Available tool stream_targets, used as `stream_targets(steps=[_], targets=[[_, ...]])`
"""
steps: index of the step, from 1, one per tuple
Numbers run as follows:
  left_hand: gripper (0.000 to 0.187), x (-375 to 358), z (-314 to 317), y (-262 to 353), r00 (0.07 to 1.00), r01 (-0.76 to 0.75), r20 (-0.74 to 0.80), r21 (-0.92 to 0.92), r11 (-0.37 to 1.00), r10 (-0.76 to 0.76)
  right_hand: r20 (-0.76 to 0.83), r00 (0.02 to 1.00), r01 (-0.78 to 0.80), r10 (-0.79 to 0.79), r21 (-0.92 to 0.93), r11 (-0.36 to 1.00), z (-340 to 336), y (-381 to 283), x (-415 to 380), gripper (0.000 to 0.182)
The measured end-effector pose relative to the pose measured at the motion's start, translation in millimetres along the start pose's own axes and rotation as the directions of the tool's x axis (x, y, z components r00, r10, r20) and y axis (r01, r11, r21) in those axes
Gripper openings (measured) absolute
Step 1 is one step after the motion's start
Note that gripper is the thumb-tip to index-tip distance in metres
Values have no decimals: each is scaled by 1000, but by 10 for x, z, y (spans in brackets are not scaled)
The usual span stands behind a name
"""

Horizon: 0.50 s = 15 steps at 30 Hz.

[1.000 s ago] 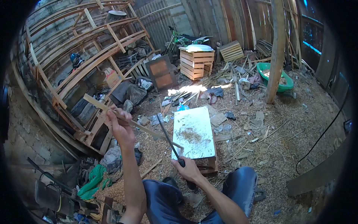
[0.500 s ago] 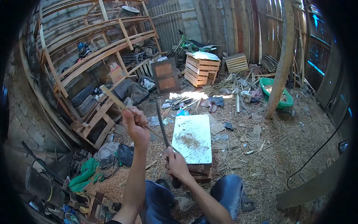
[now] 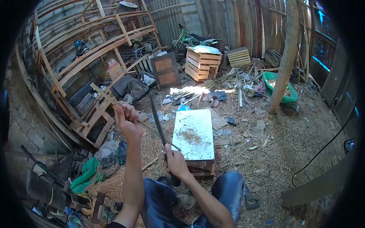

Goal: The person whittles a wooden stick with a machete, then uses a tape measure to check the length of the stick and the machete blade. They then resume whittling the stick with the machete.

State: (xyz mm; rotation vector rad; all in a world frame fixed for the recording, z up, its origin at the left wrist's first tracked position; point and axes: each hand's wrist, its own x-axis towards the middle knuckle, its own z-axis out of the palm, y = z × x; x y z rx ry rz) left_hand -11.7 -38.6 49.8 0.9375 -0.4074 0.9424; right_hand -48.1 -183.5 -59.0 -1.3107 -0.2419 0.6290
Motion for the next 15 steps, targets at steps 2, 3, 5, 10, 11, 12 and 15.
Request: stream_targets(steps=[2, 3, 5, 10, 11, 12, 15], targets=[[32, 43, -82, 40, 999, -1, 35, -53, 999, 3, -67, 978, 175, -196, -236, 956, 81, -66, -69, 56], [32, 53, -66, 47, 999, -10, 41, -54, 999, 13, -78, 951, 267, -300, -289, 919, 122, -124, -120, 55], [32, -2, -35, 66, 999, -19, 35, -52, 998, 21, -108, 907, 349, -407, -350, 870, 174, -195, -204, 54], [33, -74, 1, 74, 999, 9, 47, -70, 997, -5, -161, 956, 169, -244, -375, 911, 55, 206, 180, 59], [33, -33, -61, 93, 1000, -2, 29, -65, 998, 4, -160, 975, 87, -157, -375, 923, 3, 299, 223, 60], [34, -11, -106, 114, 1000, -15, 10, -61, 998, 16, -129, 983, 69, -132, -407, 911, -25, 237, 214, 63], [34, -22, -149, 94, 999, -31, -10, -53, 998, 30, -119, 983, 71, -137, -443, 894, 61, 76, 48, 70]])
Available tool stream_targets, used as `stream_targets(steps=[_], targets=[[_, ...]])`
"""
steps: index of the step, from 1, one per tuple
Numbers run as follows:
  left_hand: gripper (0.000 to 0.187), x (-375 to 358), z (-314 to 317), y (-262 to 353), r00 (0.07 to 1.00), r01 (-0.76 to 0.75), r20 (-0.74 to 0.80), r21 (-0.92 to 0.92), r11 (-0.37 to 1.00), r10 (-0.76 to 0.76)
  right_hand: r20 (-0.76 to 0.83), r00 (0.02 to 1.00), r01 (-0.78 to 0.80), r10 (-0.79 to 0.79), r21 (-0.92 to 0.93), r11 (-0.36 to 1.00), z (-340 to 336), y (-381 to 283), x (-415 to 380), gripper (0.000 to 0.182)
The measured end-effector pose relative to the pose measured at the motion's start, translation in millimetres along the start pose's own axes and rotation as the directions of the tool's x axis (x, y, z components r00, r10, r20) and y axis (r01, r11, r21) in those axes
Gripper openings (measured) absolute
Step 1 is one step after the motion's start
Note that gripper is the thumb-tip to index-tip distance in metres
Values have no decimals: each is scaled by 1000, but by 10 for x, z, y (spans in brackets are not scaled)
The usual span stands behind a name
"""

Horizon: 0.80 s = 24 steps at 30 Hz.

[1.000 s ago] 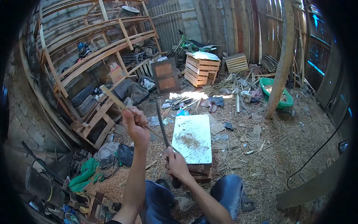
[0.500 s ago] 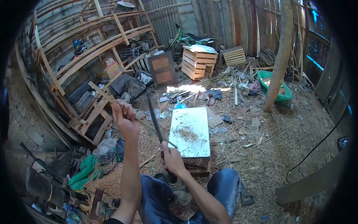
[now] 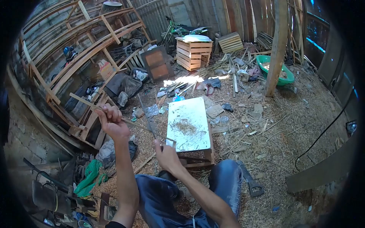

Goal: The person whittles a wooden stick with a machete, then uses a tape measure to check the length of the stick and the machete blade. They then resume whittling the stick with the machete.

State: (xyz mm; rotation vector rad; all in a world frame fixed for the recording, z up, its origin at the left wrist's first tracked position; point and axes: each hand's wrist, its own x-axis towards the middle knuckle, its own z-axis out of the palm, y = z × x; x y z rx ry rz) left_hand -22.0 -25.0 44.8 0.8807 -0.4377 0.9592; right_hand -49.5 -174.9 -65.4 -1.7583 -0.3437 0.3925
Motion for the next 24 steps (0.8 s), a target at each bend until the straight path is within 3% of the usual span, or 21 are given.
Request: stream_targets(steps=[5, 8, 9, 12, 18, 19, 22, 24], targets=[[33, -30, 103, 8, 995, 14, 100, -16, 1000, -13, -104, 981, 172, -165, 61, 983, 90, -51, -109, 65], [32, 8, 37, 9, 1000, -5, 11, -2, 1000, 5, -148, 988, -27, 32, 32, 999, 153, 302, 90, 64], [31, 39, 16, 25, 1000, 13, 27, -36, 999, -12, -79, 996, -39, 42, 37, 999, 108, 256, 85, 64], [31, 39, -9, 53, 1000, 11, -2, -28, 1000, -11, -89, 996, -30, 26, -42, 999, 74, 121, -18, 67], [32, 15, 0, 23, 999, 9, 33, -8, 1000, -8, -71, 995, 73, -72, 11, 997, 160, 227, -31, 69], [33, 23, 7, 35, 1000, 3, 29, 3, 1000, -3, -89, 996, -25, 26, 15, 1000, 101, 232, 5, 71], [33, 34, 11, 58, 999, -4, -38, 11, 1000, 4, -93, 987, -132, 131, -8, 991, 134, 579, 243, 73], [32, 31, -1, 68, 1000, -11, -14, 5, 1000, 11, -57, 991, -127, 124, -57, 990, 112, 555, 218, 74]])
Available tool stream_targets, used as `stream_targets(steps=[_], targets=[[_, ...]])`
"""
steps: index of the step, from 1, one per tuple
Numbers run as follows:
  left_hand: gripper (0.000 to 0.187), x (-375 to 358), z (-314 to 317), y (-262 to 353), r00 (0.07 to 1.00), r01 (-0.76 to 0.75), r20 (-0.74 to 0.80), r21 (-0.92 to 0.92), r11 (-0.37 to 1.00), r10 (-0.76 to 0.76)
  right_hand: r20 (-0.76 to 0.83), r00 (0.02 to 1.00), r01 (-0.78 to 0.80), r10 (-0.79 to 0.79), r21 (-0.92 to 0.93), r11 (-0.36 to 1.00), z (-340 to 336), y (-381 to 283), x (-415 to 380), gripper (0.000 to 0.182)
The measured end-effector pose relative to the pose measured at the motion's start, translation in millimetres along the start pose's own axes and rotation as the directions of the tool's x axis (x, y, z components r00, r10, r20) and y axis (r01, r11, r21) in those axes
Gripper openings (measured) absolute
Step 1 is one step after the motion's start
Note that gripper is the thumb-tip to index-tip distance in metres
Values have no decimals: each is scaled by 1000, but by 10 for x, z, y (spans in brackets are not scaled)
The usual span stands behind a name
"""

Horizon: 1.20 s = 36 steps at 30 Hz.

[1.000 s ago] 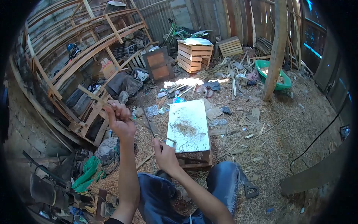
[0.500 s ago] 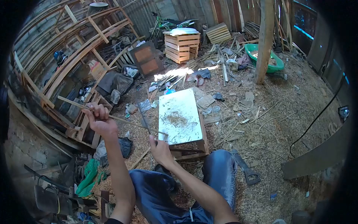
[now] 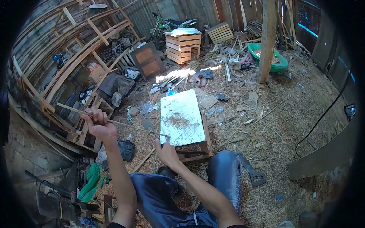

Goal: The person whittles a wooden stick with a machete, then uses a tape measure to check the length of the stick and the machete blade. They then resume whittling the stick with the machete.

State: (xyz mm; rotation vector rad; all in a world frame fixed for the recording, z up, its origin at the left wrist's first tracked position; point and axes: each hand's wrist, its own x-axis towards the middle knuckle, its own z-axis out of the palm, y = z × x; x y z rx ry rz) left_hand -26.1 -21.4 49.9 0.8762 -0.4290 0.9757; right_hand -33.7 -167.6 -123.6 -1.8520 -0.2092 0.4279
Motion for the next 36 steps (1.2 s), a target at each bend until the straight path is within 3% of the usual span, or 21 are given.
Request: stream_targets(steps=[6, 7, 10, 14, 17, 23, 30, 33, 36], targets=[[32, 0, -38, -2, 999, 16, 29, -23, 1000, -15, 38, 991, 123, -126, 65, 990, -132, -286, -320, 72], [32, 2, -42, 0, 1000, 12, 20, -23, 1000, -12, -100, 987, 130, -127, 22, 991, 60, -30, -183, 69], [32, 20, -51, 17, 1000, 4, 9, -21, 1000, -4, -126, 986, -100, 106, 55, 993, 139, 301, 47, 69], [32, 34, -96, 26, 1000, 1, -11, -1, 1000, -1, -124, 991, -60, 50, -74, 995, 64, 175, -40, 69], [32, 44, -119, 36, 999, 15, -34, 2, 1000, -15, -63, 998, -8, 6, -26, 1000, 31, 125, -148, 68], [32, 51, -176, 38, 999, 7, -50, 19, 1000, -6, -121, 984, -133, 129, -25, 991, 96, 397, 45, 67], [32, 33, -183, 35, 1000, 23, -10, -2, 1000, -23, -60, 998, -30, 28, -30, 999, -7, 204, -160, 68], [32, 34, -162, 43, 1000, 20, -12, -9, 1000, -20, -92, 985, -147, 145, -19, 989, 42, 398, 4, 67], [32, 17, -117, 30, 1000, 21, 1, 1, 1000, -21, -139, 988, -90, 72, -126, 988, 82, 307, -67, 66]])
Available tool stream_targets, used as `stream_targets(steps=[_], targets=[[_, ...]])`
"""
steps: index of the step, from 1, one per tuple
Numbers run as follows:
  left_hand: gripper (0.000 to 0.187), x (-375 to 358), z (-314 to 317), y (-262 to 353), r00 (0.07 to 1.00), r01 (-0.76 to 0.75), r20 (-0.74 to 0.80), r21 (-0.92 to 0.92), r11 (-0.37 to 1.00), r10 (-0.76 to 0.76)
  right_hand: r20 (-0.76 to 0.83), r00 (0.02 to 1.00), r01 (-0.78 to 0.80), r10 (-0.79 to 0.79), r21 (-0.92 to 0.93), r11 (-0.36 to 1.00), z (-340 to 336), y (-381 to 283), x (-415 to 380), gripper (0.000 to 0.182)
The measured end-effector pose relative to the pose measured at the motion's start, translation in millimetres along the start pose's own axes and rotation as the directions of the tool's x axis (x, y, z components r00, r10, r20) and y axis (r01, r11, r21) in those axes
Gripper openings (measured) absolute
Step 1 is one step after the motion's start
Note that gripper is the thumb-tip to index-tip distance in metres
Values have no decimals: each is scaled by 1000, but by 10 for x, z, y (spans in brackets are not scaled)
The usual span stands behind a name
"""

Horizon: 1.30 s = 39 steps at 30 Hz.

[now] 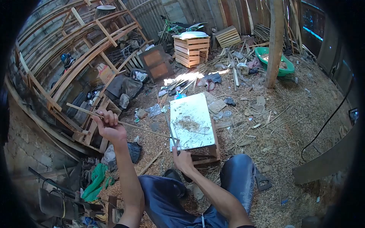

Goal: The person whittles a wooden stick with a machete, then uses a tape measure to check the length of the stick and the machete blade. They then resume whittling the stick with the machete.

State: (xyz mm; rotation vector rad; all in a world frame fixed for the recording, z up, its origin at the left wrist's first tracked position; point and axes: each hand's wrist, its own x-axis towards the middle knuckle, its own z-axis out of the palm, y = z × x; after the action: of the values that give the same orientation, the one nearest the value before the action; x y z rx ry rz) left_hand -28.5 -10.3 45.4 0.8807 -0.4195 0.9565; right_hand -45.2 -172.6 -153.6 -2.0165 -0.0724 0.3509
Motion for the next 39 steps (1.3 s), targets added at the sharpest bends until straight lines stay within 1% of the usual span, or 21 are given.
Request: stream_targets(steps=[3, 6, 7, 10, 11, 14, 15, 17, 18, 19, 20, 21, 22, 23, 26, 29, 32, 33, 36, 37, 39], targets=[[32, -12, 14, -10, 1000, 9, 0, -4, 1000, -9, 53, 994, 91, -96, 80, 993, -90, -95, -86, 66], [32, -25, -19, 13, 1000, 12, -14, -15, 1000, -12, 59, 995, 71, -76, 77, 994, -92, -45, -79, 67], [32, -11, -32, 13, 1000, 12, -24, -18, 1000, -13, 79, 997, -14, 4, 127, 992, 54, 225, 98, 67], [33, 9, -34, 22, 999, 1, -42, -18, 1000, -2, -28, 996, -85, 83, -38, 996, 31, 289, 187, 67], [34, 27, -70, 31, 1000, 3, -30, -31, 1000, -4, -22, 999, -31, 31, -25, 999, 51, 291, 163, 67], [35, 25, -71, 33, 999, -11, -31, -30, 999, 11, 54, 999, 6, -10, 81, 997, -125, -104, -105, 66], [35, 34, -78, 41, 1000, -16, -22, -32, 999, 15, 108, 992, 61, -68, 74, 995, -177, -171, -147, 66], [38, 36, -73, 70, 998, -38, -44, 20, 999, 39, 122, 988, 89, -97, 71, 994, -191, -196, -178, 65], [38, 26, -111, 97, 998, -19, -56, 3, 1000, 19, 127, 985, 107, -115, 72, 992, -184, -201, -189, 65], [38, 31, -150, 132, 998, -1, -63, -17, 1000, 0, 103, 992, 62, -69, 71, 996, -72, -56, -116, 66], [39, 43, -172, 154, 998, 15, -66, -41, 999, -18, 89, 996, -34, 25, 96, 995, 4, 113, -12, 66], [39, 55, -183, 166, 989, 15, -146, -17, 1000, -17, 76, 990, -127, 118, 125, 984, -9, 169, 50, 67], [40, 56, -205, 181, 991, 14, -136, -25, 1000, -18, 67, 975, -221, 213, 156, 963, 7, 221, 91, 67], [40, 56, -230, 192, 992, 16, -124, -34, 999, -20, -30, 989, -146, 147, 51, 988, 31, 289, 97, 68], [41, 49, -248, 220, 994, 24, -107, -22, 999, -27, 41, 994, -97, 97, -2, 995, -65, 168, 57, 69], [42, 74, -317, 228, 998, 2, -66, -32, 999, -4, 76, 990, -120, 119, 21, 992, -58, 200, 151, 69], [50, 82, -331, 200, 994, -31, -108, -14, 999, 29, 144, 981, -150, 132, 118, 982, 13, 286, 232, 69], [50, 73, -320, 197, 996, -32, -88, -15, 999, 30, 117, 987, -119, 108, 95, 988, 22, 249, 219, 68], [44, 44, -225, 84, 984, -29, -172, 81, 996, 43, 146, 981, -159, 131, 199, 967, -24, 159, 141, 63], [37, 21, -270, 16, 995, -29, -92, 125, 992, 40, 168, 977, -171, 134, 228, 959, -58, 114, 129, 62], [30, -9, -258, -174, 998, -61, 12, 467, 882, 63, 184, 974, -181, 134, 266, 947, -110, 53, 128, 61]])
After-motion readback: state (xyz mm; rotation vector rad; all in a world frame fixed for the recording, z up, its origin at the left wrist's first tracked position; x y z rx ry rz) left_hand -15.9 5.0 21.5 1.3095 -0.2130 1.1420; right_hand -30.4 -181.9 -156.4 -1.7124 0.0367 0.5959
